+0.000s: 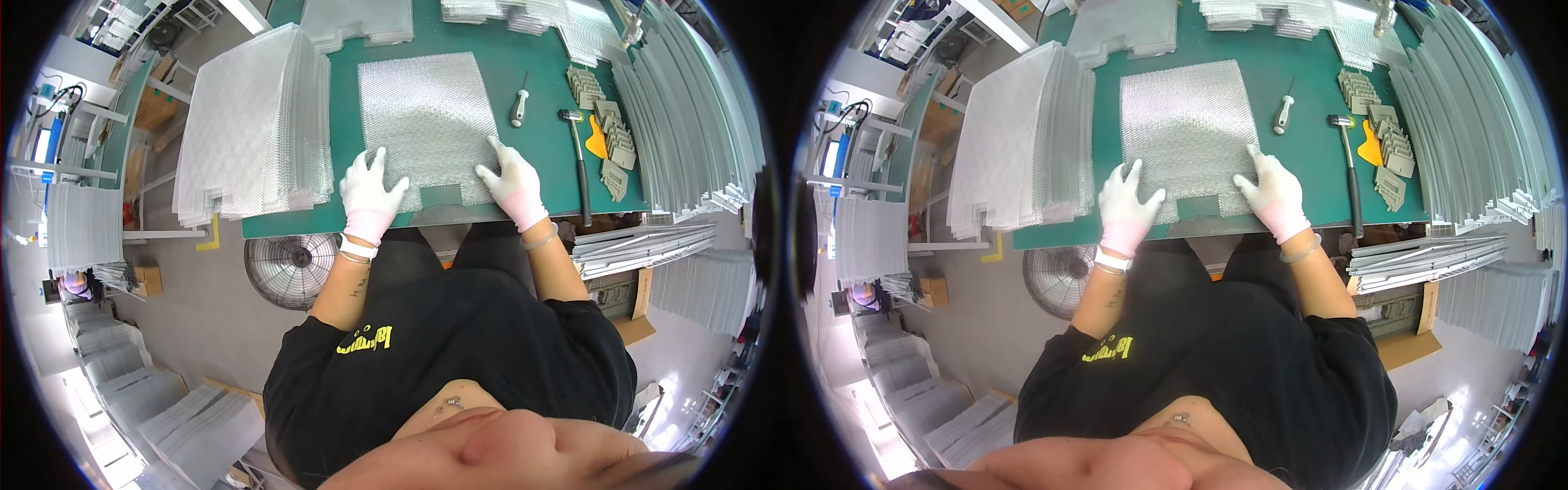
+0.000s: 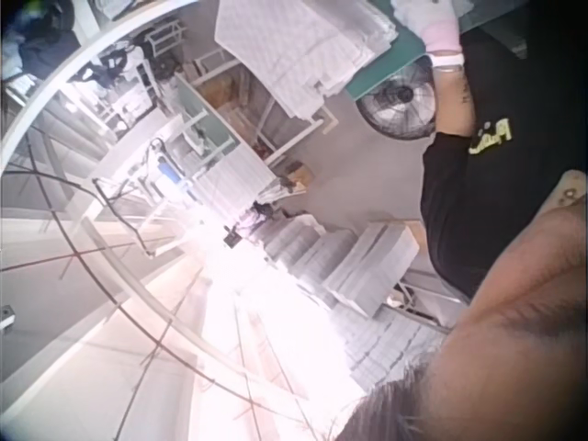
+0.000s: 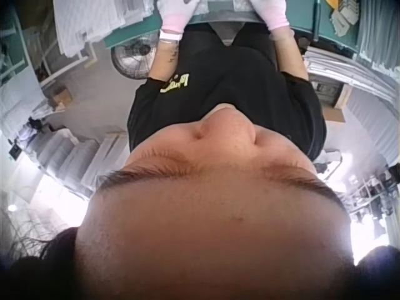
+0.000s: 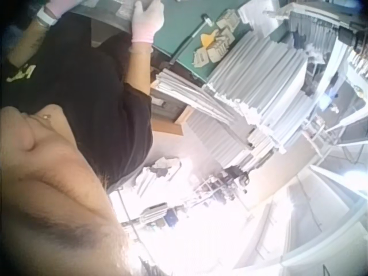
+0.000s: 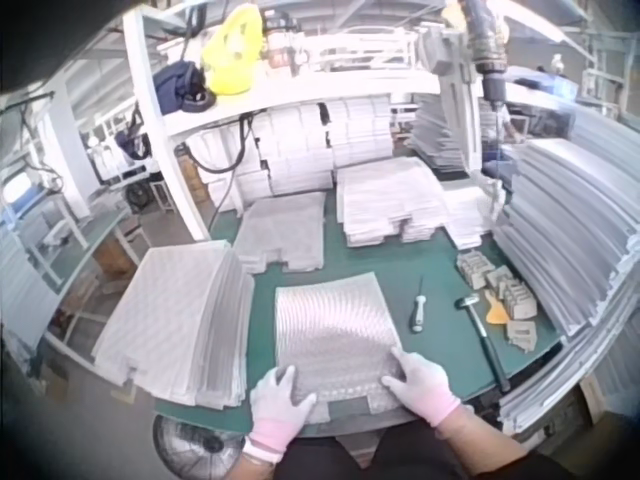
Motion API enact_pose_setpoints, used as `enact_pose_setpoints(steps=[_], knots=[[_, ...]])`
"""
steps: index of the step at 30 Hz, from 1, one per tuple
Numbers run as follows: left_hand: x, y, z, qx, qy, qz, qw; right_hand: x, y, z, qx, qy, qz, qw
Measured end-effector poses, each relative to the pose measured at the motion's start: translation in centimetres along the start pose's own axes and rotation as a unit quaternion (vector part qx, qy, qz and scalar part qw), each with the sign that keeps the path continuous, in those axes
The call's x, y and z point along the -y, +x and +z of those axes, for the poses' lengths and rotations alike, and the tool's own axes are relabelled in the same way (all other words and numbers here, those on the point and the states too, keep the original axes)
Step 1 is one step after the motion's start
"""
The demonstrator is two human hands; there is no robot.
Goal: The person assembles air filters by placing mesh sheets onto a workbench, inserting plastic clips, and fitting metal frames. They use a handheld power tool to secure the components together. The process is repeated for multiple units, with finished filters stacked on the table.
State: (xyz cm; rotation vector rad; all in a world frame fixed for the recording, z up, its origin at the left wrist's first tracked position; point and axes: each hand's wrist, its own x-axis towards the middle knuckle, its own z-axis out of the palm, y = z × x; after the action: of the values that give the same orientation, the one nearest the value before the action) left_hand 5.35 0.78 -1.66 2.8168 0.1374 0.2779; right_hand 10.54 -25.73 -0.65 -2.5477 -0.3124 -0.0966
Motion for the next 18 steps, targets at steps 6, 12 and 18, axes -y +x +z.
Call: enact_pose_setpoints(steps=[6,12,18], knots=[[-0.1,0.2,-0.1,-0.002,-0.004,-0.002,1.000,-0.9,0.0,0.4,-0.039,0.000,-0.043,0.998],[-0.2,0.4,-0.5,0.005,-0.023,-0.014,1.000,0.0,0.4,-0.7,0.010,0.015,-0.002,1.000],[-0.8,1.2,-1.7,0.022,-0.015,-0.018,0.999,0.6,-0.1,-1.4,0.009,-0.074,0.007,0.997]])
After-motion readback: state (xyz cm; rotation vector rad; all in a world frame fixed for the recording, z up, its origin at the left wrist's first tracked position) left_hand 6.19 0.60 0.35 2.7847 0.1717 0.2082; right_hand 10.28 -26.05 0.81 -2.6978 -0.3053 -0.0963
